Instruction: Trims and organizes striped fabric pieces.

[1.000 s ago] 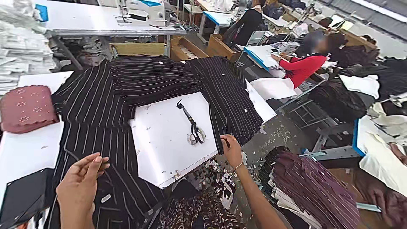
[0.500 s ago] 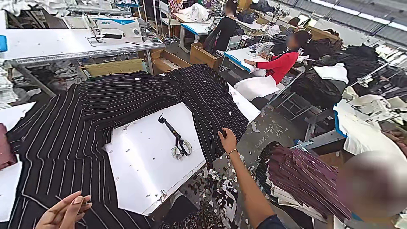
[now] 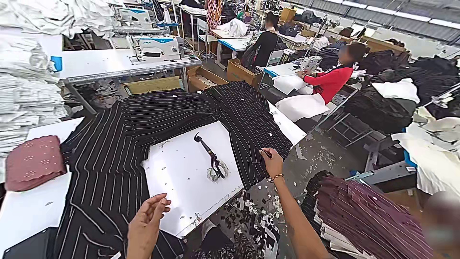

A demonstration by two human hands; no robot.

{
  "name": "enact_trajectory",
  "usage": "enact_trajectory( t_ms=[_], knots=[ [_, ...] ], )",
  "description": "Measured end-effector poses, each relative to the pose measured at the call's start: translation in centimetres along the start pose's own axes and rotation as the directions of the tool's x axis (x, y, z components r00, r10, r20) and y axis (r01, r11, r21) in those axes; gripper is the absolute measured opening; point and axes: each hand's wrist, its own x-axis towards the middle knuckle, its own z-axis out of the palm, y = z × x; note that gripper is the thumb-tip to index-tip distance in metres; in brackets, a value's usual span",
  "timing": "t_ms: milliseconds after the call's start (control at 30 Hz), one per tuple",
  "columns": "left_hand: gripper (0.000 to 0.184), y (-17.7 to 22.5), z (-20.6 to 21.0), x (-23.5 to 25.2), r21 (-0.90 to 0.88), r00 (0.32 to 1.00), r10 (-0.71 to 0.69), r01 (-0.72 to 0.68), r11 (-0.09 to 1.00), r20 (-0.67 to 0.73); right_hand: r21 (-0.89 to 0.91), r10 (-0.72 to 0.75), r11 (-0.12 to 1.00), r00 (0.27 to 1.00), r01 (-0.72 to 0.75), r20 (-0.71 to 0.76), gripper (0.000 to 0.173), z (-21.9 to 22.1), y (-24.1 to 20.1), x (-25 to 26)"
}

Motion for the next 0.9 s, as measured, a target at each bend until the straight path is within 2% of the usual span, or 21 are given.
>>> enact_trajectory(
  t_ms=[67,133,200,233,267,300,367,400,433,467,533,567,600,667,733,767,800,867,900],
  knots=[
    [0.027,-0.1,1.7,-0.4,-0.001,0.998,0.044,-0.044,0.999,0.051,0.026,-0.189,0.982,0.982,0.190,-0.013,0.017,-0.1,-1.8,-1.8],
    [0.028,0.2,4.3,-1.0,-0.026,0.988,0.038,-0.034,0.999,0.151,0.082,-0.321,0.945,0.945,0.315,0.063,0.015,0.3,-3.7,-4.8],
    [0.033,0.3,7.1,-1.6,-0.094,0.944,-0.032,0.066,0.993,0.328,0.198,-0.434,0.895,0.883,0.399,0.178,0.014,1.5,-5.3,-9.0],
    [0.035,0.1,8.2,-1.5,-0.115,0.902,-0.090,0.152,0.982,0.423,0.271,-0.481,0.869,0.835,0.414,0.266,0.016,2.1,-6.1,-11.6],
    [0.036,-0.3,9.1,-1.3,-0.110,0.857,-0.162,0.246,0.963,0.490,0.341,-0.519,0.849,0.760,0.404,0.393,0.018,2.3,-7.0,-14.2],
    [0.035,-0.9,9.7,-0.9,-0.087,0.838,-0.226,0.307,0.948,0.497,0.398,-0.545,0.837,0.639,0.376,0.542,0.021,2.2,-7.9,-16.7],
    [0.026,-1.9,10.3,-0.2,-0.002,0.869,-0.301,0.328,0.945,0.392,0.483,-0.567,0.814,0.266,0.322,0.779,0.027,1.6,-9.6,-19.5],
    [0.024,-2.1,10.4,0.0,0.034,0.902,-0.290,0.295,0.955,0.321,0.516,-0.570,0.803,0.131,0.299,0.811,0.029,1.5,-10.3,-19.9],
    [0.026,-1.9,10.3,0.0,0.077,0.931,-0.251,0.239,0.968,0.266,0.536,-0.587,0.790,0.110,0.298,0.802,0.029,1.2,-10.9,-19.8],
    [0.028,-1.1,10.0,-0.2,0.117,0.952,-0.190,0.166,0.979,0.240,0.554,-0.623,0.771,0.188,0.314,0.760,0.026,0.9,-11.5,-19.4],
    [0.028,0.3,9.3,-1.6,0.115,0.952,-0.003,-0.033,0.993,0.306,0.579,-0.705,0.709,0.433,0.403,0.562,0.019,0.9,-12.8,-17.6],
    [0.024,0.9,8.9,-2.6,0.056,0.923,0.093,-0.122,0.991,0.373,0.569,-0.719,0.690,0.514,0.448,0.468,0.017,1.1,-13.6,-16.6],
    [0.021,1.7,8.2,-3.6,-0.010,0.879,0.140,-0.152,0.988,0.456,0.549,-0.725,0.682,0.545,0.483,0.421,0.019,1.4,-14.3,-15.6],
    [0.012,2.8,7.2,-4.8,-0.144,0.777,0.104,-0.017,0.989,0.621,0.498,-0.724,0.689,0.506,0.526,0.468,0.023,1.7,-15.2,-14.0],
    [0.006,2.3,5.8,-5.4,-0.228,0.713,0.065,0.135,0.964,0.698,0.432,-0.650,0.746,0.415,0.506,0.637,0.029,1.9,-15.5,-13.5],
    [0.006,1.6,4.8,-5.7,-0.221,0.732,0.015,0.186,0.957,0.682,0.392,-0.586,0.782,0.356,0.485,0.728,0.032,2.0,-15.6,-13.5],
    [0.010,0.8,3.6,-6.1,-0.195,0.787,-0.058,0.222,0.955,0.614,0.362,-0.537,0.802,0.307,0.475,0.786,0.034,2.2,-15.4,-13.9],
    [0.012,-0.8,0.9,-6.3,-0.113,0.910,-0.210,0.266,0.957,0.358,0.338,-0.486,0.808,0.223,0.483,0.845,0.036,2.8,-15.0,-14.6],
    [0.017,-1.4,-0.4,-6.3,-0.058,0.945,-0.276,0.290,0.955,0.177,0.324,-0.451,0.810,0.165,0.490,0.877,0.041,2.9,-14.9,-15.0]
  ],
)
